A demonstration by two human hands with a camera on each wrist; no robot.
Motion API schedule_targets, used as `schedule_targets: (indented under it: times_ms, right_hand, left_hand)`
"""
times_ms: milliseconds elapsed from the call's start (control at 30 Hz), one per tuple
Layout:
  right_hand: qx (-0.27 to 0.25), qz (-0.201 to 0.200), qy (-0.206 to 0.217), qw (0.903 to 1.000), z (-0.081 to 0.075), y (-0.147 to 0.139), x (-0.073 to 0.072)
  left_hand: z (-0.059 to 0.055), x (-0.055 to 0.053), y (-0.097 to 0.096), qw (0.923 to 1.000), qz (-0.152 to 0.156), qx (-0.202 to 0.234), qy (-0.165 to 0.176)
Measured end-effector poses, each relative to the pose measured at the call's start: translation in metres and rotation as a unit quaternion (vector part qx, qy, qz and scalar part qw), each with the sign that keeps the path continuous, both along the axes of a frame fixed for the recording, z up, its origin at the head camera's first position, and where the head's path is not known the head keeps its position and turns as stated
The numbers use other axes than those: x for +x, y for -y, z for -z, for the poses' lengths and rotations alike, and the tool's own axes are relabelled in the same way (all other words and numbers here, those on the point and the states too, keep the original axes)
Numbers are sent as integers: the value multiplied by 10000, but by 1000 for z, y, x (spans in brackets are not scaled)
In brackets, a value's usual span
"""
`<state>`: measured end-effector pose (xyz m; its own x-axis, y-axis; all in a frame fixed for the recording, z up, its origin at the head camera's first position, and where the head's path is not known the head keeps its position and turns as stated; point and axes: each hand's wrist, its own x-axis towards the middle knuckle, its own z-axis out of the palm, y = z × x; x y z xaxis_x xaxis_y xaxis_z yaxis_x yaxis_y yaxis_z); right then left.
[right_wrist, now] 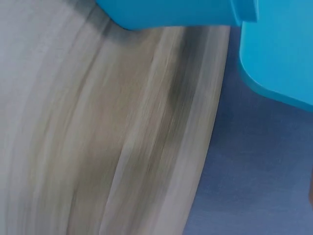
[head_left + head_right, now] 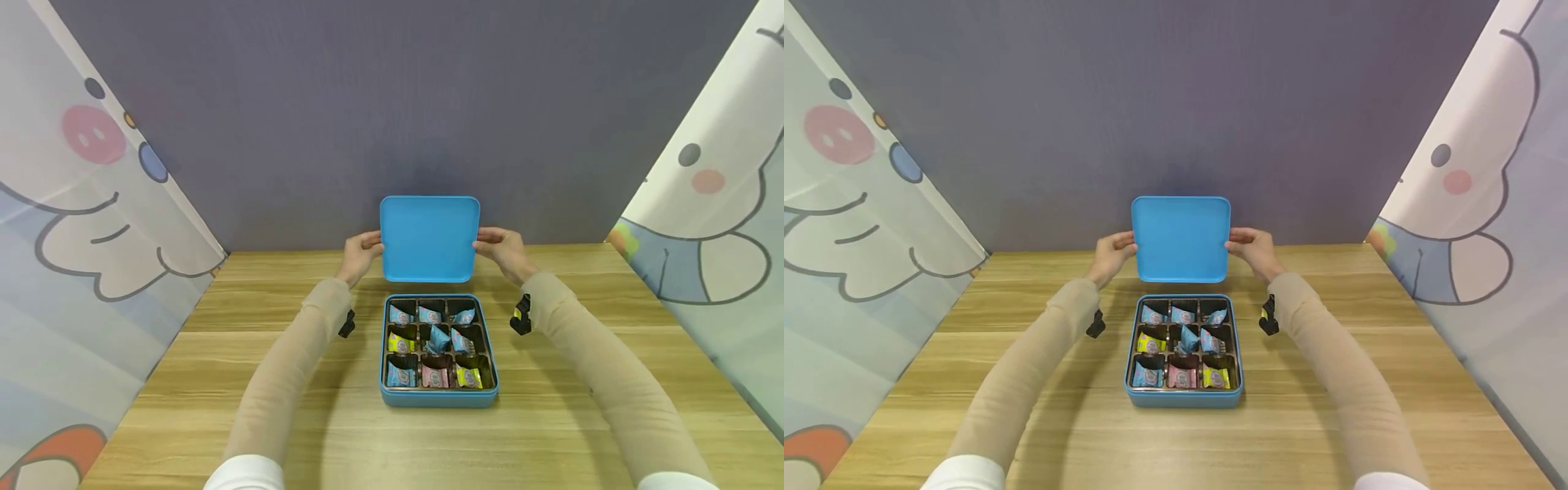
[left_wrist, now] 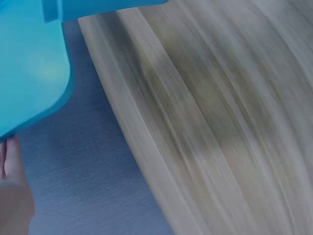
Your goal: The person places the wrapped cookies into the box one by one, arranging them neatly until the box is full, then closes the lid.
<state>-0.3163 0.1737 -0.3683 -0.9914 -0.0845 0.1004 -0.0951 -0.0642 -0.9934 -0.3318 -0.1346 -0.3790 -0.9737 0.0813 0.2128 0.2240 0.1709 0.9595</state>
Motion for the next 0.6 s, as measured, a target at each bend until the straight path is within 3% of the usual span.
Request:
schedule_targets:
  times_ms: [100, 200, 267, 367, 500, 600]
  right_hand:
    - [385, 97, -365, 9985, 0, 1, 5]
    - [992, 357, -872, 9906, 1, 1, 9]
    - [1450, 559, -1221, 9803, 1, -1, 11]
    - [2016, 824, -1674, 9615, 2, -3, 15]
    - [2500, 1008, -2375, 9332, 6, -3, 25]
    - [2406, 974, -3107, 9144, 8, -5, 31]
  left_hand:
    - [-6, 9, 2, 9992, 9, -281, -283]
    - [-13, 21, 0, 9972, 66, -498, -557]
    - [-12, 24, -1, 9952, 81, -605, -768]
    - [-1, 19, -1, 9895, 29, -763, -1226]
    - [5, 21, -1, 9771, 4, -915, -1920]
    - [8, 27, 0, 9549, 68, -1192, -2720]
